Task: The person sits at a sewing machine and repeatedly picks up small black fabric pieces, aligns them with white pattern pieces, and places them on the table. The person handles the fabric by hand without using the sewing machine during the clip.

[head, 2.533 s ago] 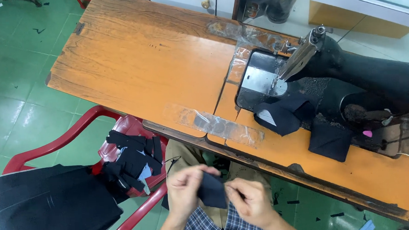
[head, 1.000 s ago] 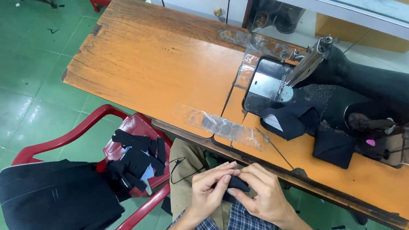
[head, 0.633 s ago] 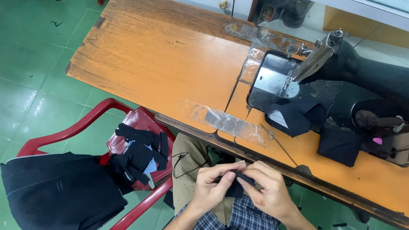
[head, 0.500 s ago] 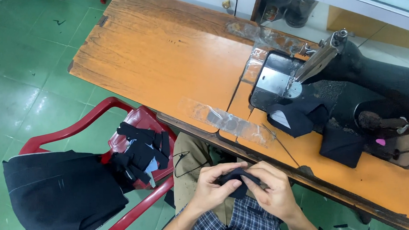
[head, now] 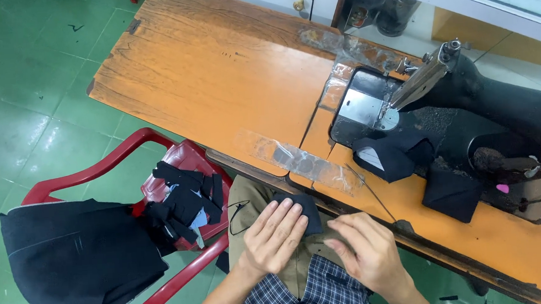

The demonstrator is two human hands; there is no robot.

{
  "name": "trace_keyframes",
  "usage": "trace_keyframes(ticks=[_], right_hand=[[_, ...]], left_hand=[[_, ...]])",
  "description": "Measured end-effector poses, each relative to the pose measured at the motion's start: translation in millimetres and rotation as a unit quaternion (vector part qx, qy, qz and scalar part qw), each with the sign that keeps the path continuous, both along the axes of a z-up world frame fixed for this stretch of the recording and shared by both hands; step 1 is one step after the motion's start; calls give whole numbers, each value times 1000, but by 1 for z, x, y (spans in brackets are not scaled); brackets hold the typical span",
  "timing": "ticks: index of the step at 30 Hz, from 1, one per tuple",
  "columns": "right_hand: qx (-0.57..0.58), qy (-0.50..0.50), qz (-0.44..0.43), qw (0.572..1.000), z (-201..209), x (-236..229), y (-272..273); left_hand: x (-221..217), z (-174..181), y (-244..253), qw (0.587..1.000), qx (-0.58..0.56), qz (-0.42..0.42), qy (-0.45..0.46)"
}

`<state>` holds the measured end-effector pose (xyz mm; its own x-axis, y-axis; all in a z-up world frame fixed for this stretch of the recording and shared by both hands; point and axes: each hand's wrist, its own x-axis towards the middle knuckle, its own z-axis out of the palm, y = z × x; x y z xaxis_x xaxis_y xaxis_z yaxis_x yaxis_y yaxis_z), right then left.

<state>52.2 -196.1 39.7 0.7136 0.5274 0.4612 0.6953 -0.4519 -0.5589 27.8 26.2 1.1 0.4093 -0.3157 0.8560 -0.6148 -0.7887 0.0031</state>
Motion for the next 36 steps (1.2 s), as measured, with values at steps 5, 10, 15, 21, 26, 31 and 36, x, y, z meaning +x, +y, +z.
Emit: trace_keyframes(ticks=[5, 10, 15, 21, 26, 31, 36], right_hand=[[-17, -75, 20, 997, 11, 0, 10], [-59, -102, 16, 993, 13, 0, 14], [-107, -108, 36, 988, 16, -1, 15], [-83, -76, 87, 990, 21, -3, 15], [-66, -110, 118, 985, 23, 0, 18], [-56, -156, 113, 980, 10, -3, 11], [15, -110, 85, 990, 0, 3, -1]], left_hand=[[0, 2, 1, 1000, 10, -3, -19], [-4, 1, 4, 1000, 20, -16, -16], [-5, 6, 6, 999, 18, -25, -21], [-11, 3, 12, 998, 22, -49, -21], [-12, 9, 17, 996, 30, -78, 12], [2, 18, 17, 993, 27, -114, 32], [32, 8, 24, 991, 63, -108, 34]])
